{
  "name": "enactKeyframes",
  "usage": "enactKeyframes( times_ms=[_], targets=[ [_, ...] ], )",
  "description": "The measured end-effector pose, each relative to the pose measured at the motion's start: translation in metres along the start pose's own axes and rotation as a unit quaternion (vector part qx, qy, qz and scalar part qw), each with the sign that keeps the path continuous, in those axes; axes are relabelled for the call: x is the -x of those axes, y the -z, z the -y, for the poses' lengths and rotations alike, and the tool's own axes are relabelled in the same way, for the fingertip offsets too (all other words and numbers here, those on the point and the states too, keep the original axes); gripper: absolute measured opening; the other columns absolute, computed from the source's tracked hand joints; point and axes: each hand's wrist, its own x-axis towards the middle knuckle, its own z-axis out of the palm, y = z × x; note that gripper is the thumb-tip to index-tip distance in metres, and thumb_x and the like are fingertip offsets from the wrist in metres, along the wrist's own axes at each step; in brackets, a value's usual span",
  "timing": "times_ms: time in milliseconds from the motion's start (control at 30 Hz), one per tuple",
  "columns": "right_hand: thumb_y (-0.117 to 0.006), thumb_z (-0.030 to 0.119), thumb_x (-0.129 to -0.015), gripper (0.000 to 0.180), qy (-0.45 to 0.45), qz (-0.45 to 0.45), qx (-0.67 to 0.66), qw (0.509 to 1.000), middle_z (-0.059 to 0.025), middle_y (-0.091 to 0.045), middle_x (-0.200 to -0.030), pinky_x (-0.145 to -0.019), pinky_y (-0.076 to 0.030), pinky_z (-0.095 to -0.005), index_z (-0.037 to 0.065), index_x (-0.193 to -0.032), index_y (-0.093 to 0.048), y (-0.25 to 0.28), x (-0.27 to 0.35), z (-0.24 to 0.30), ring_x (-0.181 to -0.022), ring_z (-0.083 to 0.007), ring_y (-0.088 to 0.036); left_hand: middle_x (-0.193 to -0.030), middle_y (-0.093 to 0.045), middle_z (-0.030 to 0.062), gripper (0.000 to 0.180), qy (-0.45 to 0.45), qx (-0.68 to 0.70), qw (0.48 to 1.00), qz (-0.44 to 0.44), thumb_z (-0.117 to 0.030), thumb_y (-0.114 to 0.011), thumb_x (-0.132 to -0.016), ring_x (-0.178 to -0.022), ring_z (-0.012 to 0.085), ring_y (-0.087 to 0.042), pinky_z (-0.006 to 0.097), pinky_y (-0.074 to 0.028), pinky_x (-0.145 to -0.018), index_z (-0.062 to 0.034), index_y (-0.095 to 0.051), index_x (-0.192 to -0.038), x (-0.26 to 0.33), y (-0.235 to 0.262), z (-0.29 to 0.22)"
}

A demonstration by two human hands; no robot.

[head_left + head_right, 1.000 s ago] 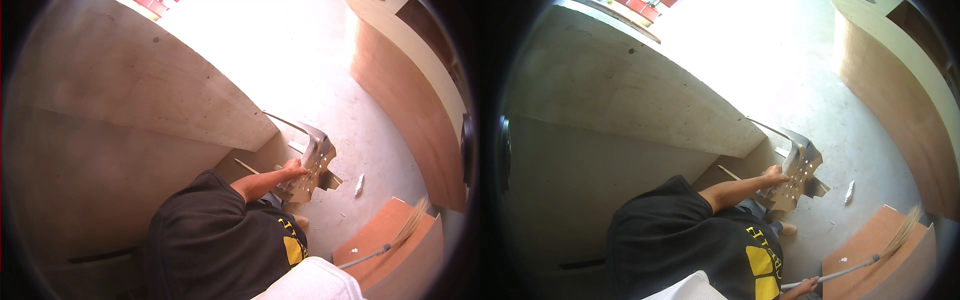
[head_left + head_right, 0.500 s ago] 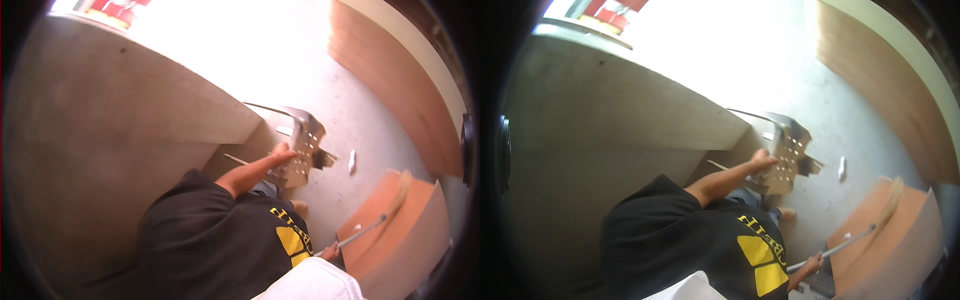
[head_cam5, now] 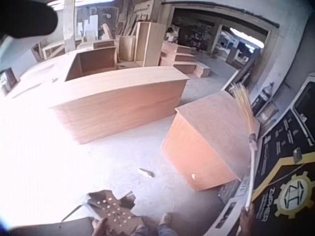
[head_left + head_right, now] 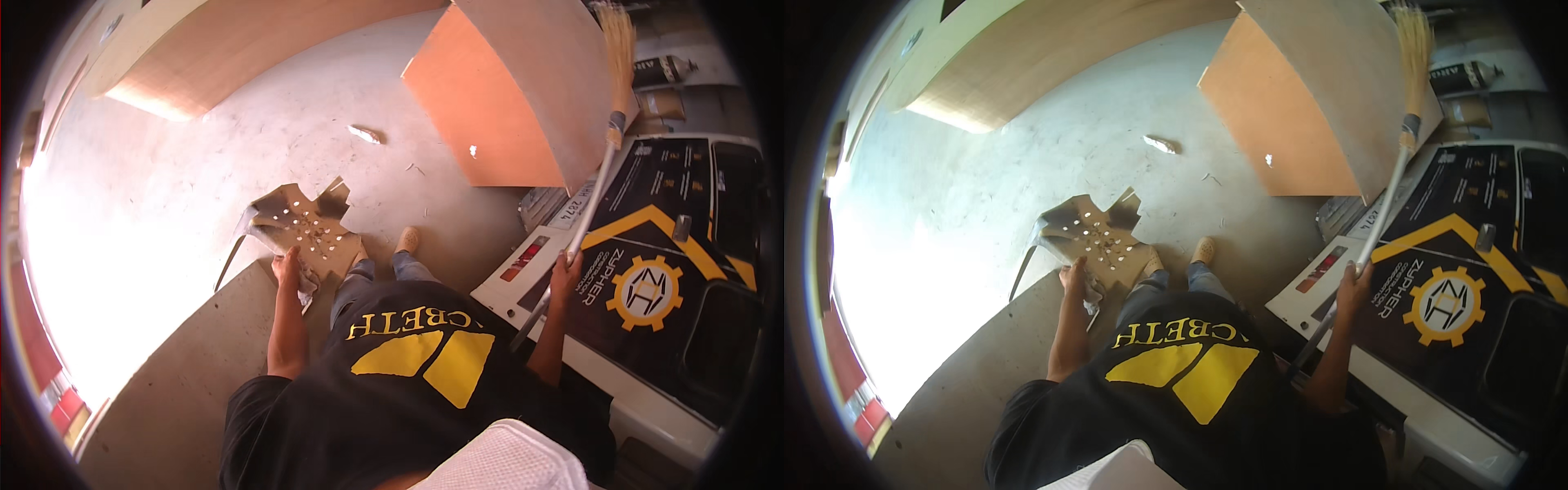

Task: The person picks up and sets aside a broken plastic chair, then sweeps the concrete floor using a broom.

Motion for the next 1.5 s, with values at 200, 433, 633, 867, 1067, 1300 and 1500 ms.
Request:
enactKeyframes(
  times_ms=[200,433,633,867,1067,1300,1500],
  targets=[
    [-0.061,0.010,-0.079,0.045,-0.110,0.006,0.074,0.991,-0.0234,-0.067,-0.104,-0.085,-0.050,-0.0442,0.001,-0.123,-0.056,0.000,-0.033,-0.077,-0.097,-0.0401,-0.066,-0.098,-0.069,0.0118,0.047,0.002,0.020,1.000,-0.017,-0.024,-0.077,-0.073,-0.084,0.0223,-0.063,0.037,-0.050,-0.076,0.0057,-0.065,-0.108,0.015,-0.001,-0.012],
    [-0.061,0.012,-0.082,0.049,-0.027,0.211,0.139,0.967,-0.0309,-0.066,-0.086,-0.076,-0.054,-0.0534,-0.002,-0.124,-0.039,-0.132,-0.001,-0.030,-0.085,-0.0472,-0.067,-0.105,-0.067,0.0185,0.057,-0.008,-0.018,1.000,-0.020,-0.028,-0.081,-0.072,-0.083,0.0263,-0.063,0.038,-0.051,-0.074,0.0094,-0.061,-0.110,0.027,-0.003,-0.025],
    [-0.059,0.008,-0.079,0.036,0.116,0.311,0.043,0.942,-0.0294,-0.065,-0.097,-0.080,-0.049,-0.0535,0.001,-0.112,-0.047,-0.159,0.033,0.058,-0.095,-0.0481,-0.063,-0.095,-0.066,0.0183,0.056,-0.079,-0.032,0.996,0.016,-0.032,-0.082,-0.070,-0.079,0.0265,-0.061,0.040,-0.051,-0.073,0.0085,-0.061,-0.101,0.038,0.013,-0.027],
    [-0.059,0.007,-0.075,0.035,0.055,0.386,0.039,0.920,-0.0267,-0.066,-0.094,-0.081,-0.049,-0.0498,0.001,-0.109,-0.057,-0.161,0.077,-0.028,-0.095,-0.0449,-0.064,-0.080,-0.067,0.0103,0.049,-0.122,-0.106,0.986,0.047,-0.030,-0.082,-0.070,-0.064,0.0178,-0.060,0.032,-0.050,-0.061,0.0054,-0.063,-0.097,0.084,0.026,-0.099],
    [-0.065,0.016,-0.078,0.027,-0.029,0.405,0.167,0.899,-0.0241,-0.066,-0.096,-0.082,-0.052,-0.0487,0.002,-0.102,-0.062,-0.140,0.122,-0.133,-0.097,-0.0426,-0.065,-0.081,-0.070,0.0144,0.045,-0.282,-0.253,0.924,0.054,-0.024,-0.080,-0.072,-0.068,0.0197,-0.066,0.034,-0.054,-0.064,0.0073,-0.064,-0.099,0.121,0.029,-0.232],
    [-0.065,0.015,-0.087,0.032,-0.068,0.474,0.209,0.853,-0.0203,-0.067,-0.105,-0.088,-0.052,-0.0449,0.000,-0.114,-0.064,-0.080,0.225,-0.288,-0.101,-0.0334,-0.066,-0.093,-0.071,0.0165,0.042,-0.428,-0.288,0.838,0.176,-0.017,-0.076,-0.075,-0.081,0.0205,-0.068,0.034,-0.055,-0.073,0.0084,-0.063,-0.107,0.248,-0.073,-0.394],
    [-0.063,0.022,-0.087,0.039,-0.001,0.326,0.216,0.921,-0.0194,-0.064,-0.115,-0.097,-0.048,-0.0462,0.001,-0.120,-0.062,-0.099,0.308,-0.329,-0.109,-0.0334,-0.063,-0.099,-0.070,0.0137,0.038,-0.564,-0.196,0.682,0.423,-0.018,-0.073,-0.082,-0.087,0.0183,-0.066,0.032,-0.053,-0.082,0.0050,-0.062,-0.111,0.312,-0.203,-0.520]
  ],
)
